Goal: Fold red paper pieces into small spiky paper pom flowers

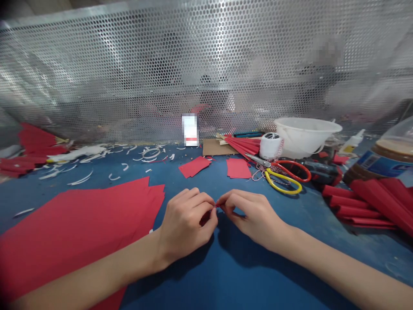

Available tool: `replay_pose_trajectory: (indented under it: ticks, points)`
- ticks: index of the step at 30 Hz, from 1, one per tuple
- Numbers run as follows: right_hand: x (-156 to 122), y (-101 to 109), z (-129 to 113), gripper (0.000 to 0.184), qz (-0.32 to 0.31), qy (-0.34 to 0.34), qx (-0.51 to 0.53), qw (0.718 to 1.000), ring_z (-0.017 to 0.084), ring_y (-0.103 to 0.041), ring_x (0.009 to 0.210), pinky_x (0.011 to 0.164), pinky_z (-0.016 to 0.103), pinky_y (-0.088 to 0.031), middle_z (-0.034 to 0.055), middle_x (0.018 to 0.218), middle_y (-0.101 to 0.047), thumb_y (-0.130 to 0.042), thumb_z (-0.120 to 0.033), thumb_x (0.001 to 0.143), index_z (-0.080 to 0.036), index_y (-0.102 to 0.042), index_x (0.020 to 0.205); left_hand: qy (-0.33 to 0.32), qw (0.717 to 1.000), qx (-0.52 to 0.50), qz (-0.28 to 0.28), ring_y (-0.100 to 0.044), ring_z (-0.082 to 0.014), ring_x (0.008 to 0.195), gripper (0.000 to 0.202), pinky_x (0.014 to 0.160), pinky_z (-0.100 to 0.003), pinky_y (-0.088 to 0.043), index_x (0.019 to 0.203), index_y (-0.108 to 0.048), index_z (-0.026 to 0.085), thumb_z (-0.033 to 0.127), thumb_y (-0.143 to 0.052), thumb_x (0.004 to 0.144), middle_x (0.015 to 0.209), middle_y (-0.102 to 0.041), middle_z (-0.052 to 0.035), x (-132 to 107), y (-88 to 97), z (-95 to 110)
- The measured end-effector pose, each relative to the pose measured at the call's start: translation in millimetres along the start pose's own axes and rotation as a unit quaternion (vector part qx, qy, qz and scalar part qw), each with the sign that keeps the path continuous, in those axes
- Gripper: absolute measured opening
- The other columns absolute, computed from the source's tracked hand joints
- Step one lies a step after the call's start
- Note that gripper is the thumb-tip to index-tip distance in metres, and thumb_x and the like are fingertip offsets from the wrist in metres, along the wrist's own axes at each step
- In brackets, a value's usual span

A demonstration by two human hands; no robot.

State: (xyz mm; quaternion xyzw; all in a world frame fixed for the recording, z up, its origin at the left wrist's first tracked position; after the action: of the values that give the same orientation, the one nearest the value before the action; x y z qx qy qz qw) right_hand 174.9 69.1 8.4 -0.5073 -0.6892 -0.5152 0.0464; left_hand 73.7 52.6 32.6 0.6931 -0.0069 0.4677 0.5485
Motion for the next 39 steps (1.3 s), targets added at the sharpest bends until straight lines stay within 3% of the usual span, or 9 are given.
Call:
replay_pose_trajectory:
  ticks: [10,23,28,33,36,39]
  points:
    - [1,0,0,0.022,0.001,-0.006,0.004,1.0,0.013,-0.067,0.081,0.071,0.023,-0.052,0.0011,0.096,-0.071,-0.054,-0.003,0.083,-0.022,-0.051,0.074,0.014,0.998,-0.009,-0.054,-0.059,-0.0184,0.074,0.018,0.069,-0.033,-0.045,0.073,-0.065,0.016,0.011,-0.053,0.085,0.083,-0.069,-0.0036,-2,-10.9,-3]
    - [-1,3,1,0.022,0.016,-0.006,-0.001,1.0,0.012,-0.069,0.077,0.067,0.02,-0.051,0.0006,0.09,-0.072,-0.057,-0.003,0.083,-0.022,-0.05,0.073,-0.017,0.998,0.013,-0.067,-0.059,-0.019,0.073,0.017,0.064,-0.033,-0.048,0.074,-0.065,0.015,0.01,-0.053,0.086,0.081,-0.068,-0.004,-1,-10.5,4]
    - [-3,3,1,0.02,0.016,0.007,-0.008,1.0,0.014,-0.07,0.078,0.067,0.022,-0.053,0.0029,0.088,-0.072,-0.056,-0.008,0.087,-0.022,-0.052,0.073,-0.022,0.995,-0.006,-0.096,-0.061,-0.0211,0.08,0.018,0.072,-0.034,-0.053,0.082,-0.067,0.013,0.007,-0.051,0.086,0.091,-0.069,-0.007,-1,-14.9,5]
    - [-2,3,9,0.02,0.021,-0.025,0.008,0.999,0.016,-0.071,0.082,0.069,0.024,-0.055,0.0025,0.088,-0.073,-0.059,-0.007,0.085,-0.022,-0.053,0.074,0.072,0.99,-0.103,-0.063,-0.066,-0.0202,0.09,0.018,0.08,-0.031,-0.056,0.1,-0.065,0.013,0.009,-0.053,0.087,0.104,-0.069,-0.0086,0,-10.2,-14]
    - [-1,3,11,0.019,0.022,-0.037,0.023,0.999,0.018,-0.072,0.083,0.07,0.025,-0.057,0.0028,0.089,-0.073,-0.059,-0.008,0.085,-0.022,-0.054,0.073,0.133,0.98,-0.137,-0.053,-0.068,-0.0179,0.08,0.008,0.073,-0.03,-0.056,0.084,-0.065,0.016,0.011,-0.059,0.082,0.1,-0.069,-0.0062,-1,-10.6,-28]
    - [0,1,8,0.02,0.013,-0.029,0.028,0.999,0.018,-0.072,0.085,0.07,0.025,-0.057,0.0038,0.091,-0.074,-0.058,-0.008,0.085,-0.022,-0.054,0.073,0.156,0.974,-0.152,-0.063,-0.065,-0.0156,0.07,0.012,0.066,-0.029,-0.054,0.069,-0.061,0.017,0.01,-0.061,0.079,0.088,-0.069,-0.0041,-1,-13.6,-32]
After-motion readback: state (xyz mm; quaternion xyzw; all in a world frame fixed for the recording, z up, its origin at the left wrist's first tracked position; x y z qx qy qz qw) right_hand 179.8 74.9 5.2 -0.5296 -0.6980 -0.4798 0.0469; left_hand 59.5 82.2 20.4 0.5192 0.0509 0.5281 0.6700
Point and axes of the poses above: each hand's wrist, its own x-axis towards the middle knuckle, its own y-axis out of the back of the hand, z = x × y, the point moved 10 cm from there along x, towards the middle knuckle
